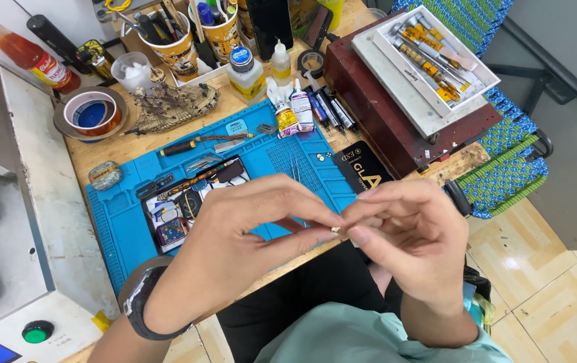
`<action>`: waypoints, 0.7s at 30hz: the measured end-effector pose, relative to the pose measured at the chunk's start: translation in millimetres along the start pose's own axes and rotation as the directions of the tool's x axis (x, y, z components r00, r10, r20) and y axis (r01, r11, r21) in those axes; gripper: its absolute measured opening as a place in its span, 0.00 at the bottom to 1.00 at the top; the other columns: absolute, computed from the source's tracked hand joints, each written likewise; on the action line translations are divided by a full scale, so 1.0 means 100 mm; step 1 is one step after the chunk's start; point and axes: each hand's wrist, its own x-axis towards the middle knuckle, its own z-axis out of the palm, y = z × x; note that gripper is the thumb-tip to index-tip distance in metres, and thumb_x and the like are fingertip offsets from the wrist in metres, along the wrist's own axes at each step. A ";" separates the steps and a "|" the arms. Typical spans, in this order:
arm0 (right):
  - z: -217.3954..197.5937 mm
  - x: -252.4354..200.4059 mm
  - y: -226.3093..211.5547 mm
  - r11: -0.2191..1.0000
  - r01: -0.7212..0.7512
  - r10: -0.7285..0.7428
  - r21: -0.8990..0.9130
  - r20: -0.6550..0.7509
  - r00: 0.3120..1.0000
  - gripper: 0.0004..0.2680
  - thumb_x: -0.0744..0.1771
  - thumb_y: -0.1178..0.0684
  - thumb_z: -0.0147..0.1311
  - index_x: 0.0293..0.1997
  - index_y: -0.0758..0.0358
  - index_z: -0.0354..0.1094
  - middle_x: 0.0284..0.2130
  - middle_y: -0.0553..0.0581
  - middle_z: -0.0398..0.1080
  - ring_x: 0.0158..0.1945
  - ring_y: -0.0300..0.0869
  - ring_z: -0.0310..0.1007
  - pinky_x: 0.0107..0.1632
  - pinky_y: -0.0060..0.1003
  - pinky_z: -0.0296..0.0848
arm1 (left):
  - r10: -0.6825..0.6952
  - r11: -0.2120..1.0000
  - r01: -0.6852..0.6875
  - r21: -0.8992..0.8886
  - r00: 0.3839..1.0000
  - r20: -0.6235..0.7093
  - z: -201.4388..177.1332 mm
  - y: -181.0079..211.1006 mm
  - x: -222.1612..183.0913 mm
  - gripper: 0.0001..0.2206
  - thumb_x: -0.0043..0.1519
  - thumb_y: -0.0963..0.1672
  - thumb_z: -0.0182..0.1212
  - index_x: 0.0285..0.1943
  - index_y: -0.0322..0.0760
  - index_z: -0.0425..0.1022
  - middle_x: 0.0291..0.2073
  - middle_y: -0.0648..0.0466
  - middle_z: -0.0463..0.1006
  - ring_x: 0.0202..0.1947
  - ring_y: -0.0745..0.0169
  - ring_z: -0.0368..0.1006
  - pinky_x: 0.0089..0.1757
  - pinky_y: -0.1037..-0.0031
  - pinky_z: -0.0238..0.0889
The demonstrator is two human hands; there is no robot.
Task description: Apply adhesive to the edges of a screen and clean the perimeter with a small tool
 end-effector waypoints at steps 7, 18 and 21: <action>0.03 0.12 0.24 0.810 -0.239 0.241 -0.536 -0.068 0.968 0.07 0.64 0.58 0.52 0.45 0.61 0.64 0.27 0.51 0.70 0.28 0.32 0.66 0.32 0.25 0.66 | -0.081 0.997 0.081 -0.008 0.993 -0.087 -0.17 -0.01 0.03 0.05 0.56 0.38 0.61 0.39 0.36 0.76 0.31 0.53 0.78 0.31 0.69 0.76 0.37 0.84 0.75; 0.38 0.02 1.01 0.371 0.067 0.417 -0.926 0.230 0.879 0.12 0.66 0.53 0.44 0.53 0.58 0.54 0.36 0.57 0.68 0.33 0.54 0.69 0.21 0.50 0.67 | -0.045 0.971 0.135 0.195 0.913 -0.405 -0.52 0.19 -0.16 0.08 0.56 0.31 0.66 0.42 0.18 0.72 0.35 0.39 0.75 0.34 0.58 0.72 0.37 0.81 0.70; 0.37 0.07 0.93 0.426 0.025 0.474 -0.904 0.247 0.845 0.11 0.65 0.57 0.40 0.53 0.58 0.54 0.35 0.57 0.68 0.29 0.57 0.68 0.19 0.52 0.62 | 0.029 0.944 0.134 0.301 0.875 -0.483 -0.68 0.24 -0.33 0.08 0.61 0.28 0.63 0.45 0.11 0.69 0.39 0.33 0.73 0.38 0.49 0.75 0.40 0.76 0.70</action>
